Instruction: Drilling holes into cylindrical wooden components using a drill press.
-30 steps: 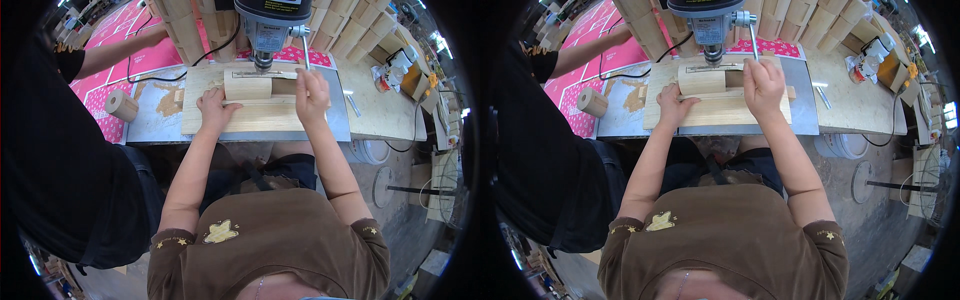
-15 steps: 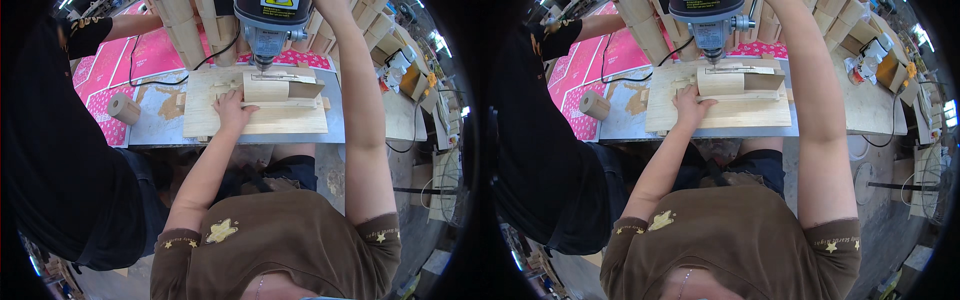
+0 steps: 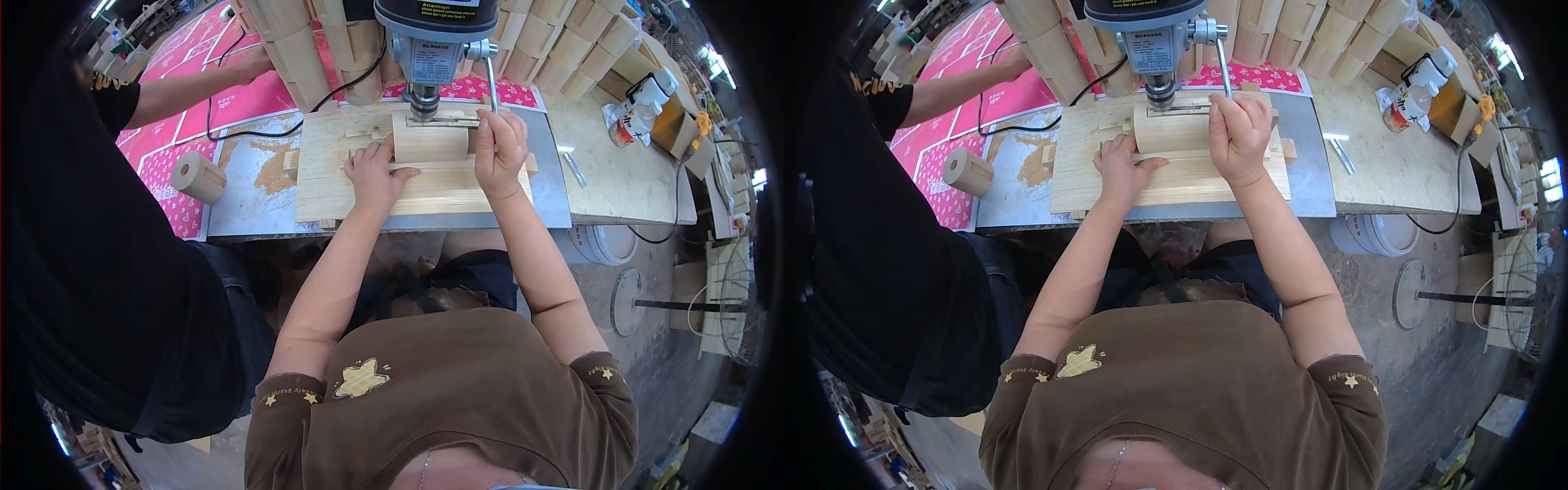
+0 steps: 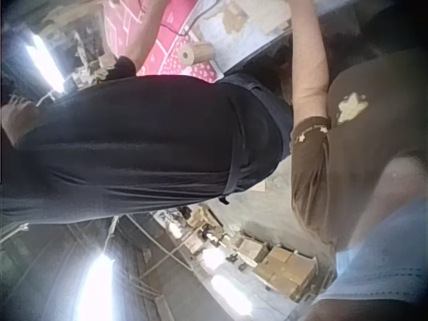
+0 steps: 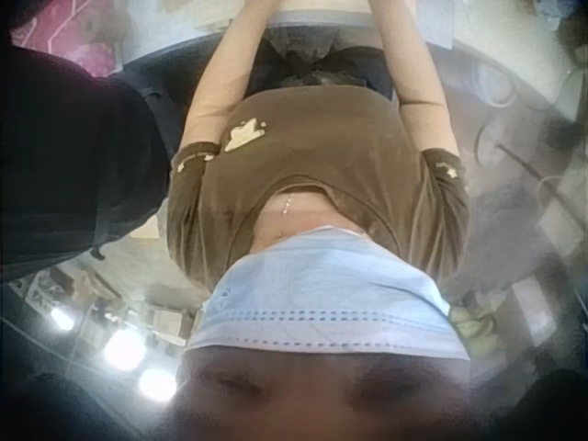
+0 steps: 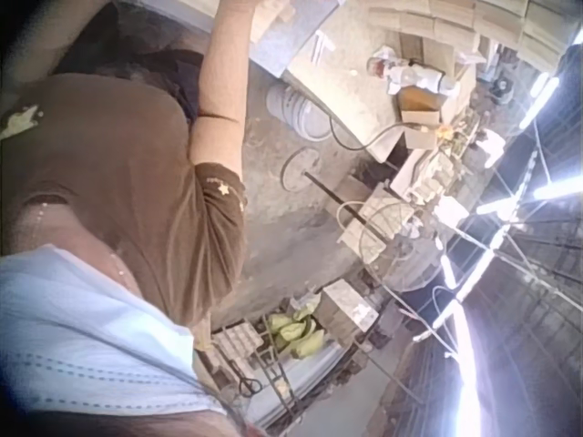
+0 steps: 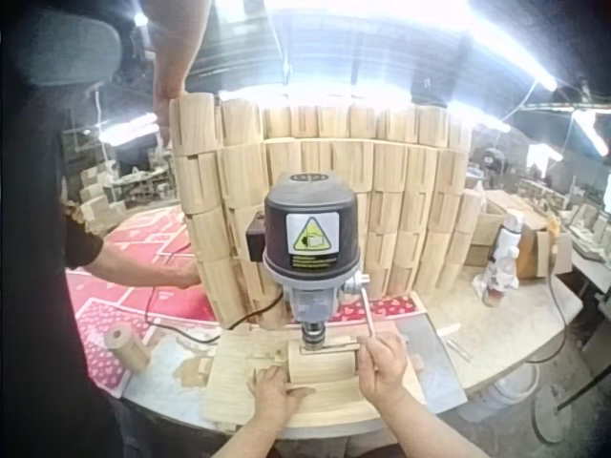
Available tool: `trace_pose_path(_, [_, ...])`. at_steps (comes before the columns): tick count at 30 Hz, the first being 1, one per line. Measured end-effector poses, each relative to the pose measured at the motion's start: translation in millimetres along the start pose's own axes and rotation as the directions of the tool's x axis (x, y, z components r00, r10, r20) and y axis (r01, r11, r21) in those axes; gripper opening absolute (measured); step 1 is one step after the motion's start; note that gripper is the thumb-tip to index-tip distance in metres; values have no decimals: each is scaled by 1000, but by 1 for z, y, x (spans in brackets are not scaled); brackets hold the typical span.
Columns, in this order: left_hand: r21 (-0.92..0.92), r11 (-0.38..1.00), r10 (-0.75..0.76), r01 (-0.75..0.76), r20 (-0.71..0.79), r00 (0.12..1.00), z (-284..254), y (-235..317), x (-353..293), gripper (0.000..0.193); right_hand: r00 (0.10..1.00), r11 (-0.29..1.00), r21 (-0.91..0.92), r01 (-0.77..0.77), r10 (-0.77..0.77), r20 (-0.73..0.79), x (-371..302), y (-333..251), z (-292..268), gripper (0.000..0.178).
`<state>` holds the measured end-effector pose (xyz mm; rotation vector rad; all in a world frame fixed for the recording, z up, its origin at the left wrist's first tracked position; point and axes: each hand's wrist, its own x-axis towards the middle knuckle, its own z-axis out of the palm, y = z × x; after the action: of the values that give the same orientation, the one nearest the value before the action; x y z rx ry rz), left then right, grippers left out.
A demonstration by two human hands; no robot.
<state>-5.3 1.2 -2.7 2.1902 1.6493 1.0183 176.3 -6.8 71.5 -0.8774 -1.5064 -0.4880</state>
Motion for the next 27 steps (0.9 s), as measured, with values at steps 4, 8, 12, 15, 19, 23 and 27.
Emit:
trace_pose_path(4, [-8,1000,2,-2,-5,1000,-1,0,0,68,998,1000,19,14,-15,65,27,-4,-17,2])
trace_pose_path(8, [-7,1000,-26,27,21,999,-3,3,1,67,963,973,-132,-191,212,168,113,2,-22,21])
trace_pose_path(12, [-59,995,-78,83,83,994,-8,3,5,64,882,914,-148,-377,403,244,180,34,19,33])
trace_pose_path(15, [-160,983,-76,94,113,991,-10,0,10,58,845,911,-35,-412,396,358,160,47,15,33])
trace_pose_path(19, [-273,960,-42,66,94,995,-9,-5,12,49,699,925,-160,-344,366,615,64,37,-25,32])
trace_pose_path(23, [-409,913,10,14,55,998,-27,-15,2,38,609,940,-341,-27,287,740,2,32,-45,30])
trace_pose_path(27, [-403,912,58,-75,-55,997,-75,-37,-24,29,546,932,-350,-90,340,766,-3,33,-54,28])
